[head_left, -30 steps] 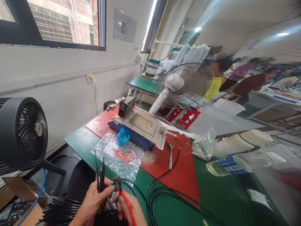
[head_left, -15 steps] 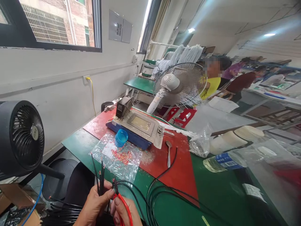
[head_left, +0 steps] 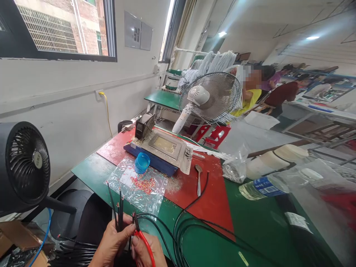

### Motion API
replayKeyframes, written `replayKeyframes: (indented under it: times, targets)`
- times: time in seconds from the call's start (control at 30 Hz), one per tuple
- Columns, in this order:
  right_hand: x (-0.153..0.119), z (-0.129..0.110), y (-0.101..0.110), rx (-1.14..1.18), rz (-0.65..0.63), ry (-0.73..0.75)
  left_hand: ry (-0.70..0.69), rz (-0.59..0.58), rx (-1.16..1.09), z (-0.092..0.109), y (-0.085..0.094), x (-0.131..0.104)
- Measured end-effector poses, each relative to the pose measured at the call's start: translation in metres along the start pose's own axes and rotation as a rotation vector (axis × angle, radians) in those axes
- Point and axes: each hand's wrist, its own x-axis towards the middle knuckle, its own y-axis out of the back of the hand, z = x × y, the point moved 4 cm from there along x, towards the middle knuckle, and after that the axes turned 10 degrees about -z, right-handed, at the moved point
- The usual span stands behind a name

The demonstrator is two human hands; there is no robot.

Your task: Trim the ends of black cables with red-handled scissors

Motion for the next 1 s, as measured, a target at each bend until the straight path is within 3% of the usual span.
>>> replayKeyframes:
  times: [0.23,0.4,0.63,1.0]
  targets:
    - [0.000,0.009,0.007,-0.137,0.078,-0.023,0.011,-0.023,0.103,-0.015,0.012,0.007]
    - [0.003,0.018,0.010,0.022,0.105,0.027,0.128,-0.062,0.196,-0.017,0.010,0.003]
    - [0.007,0.011,0.025,0.156,0.236,-0.051,0.125,-0.204,0.186,-0.014,0.000,0.001]
    - [0.009,0.005,0.025,0.229,0.189,-0.082,0.184,-0.295,0.227,-0.017,-0.003,-0.001]
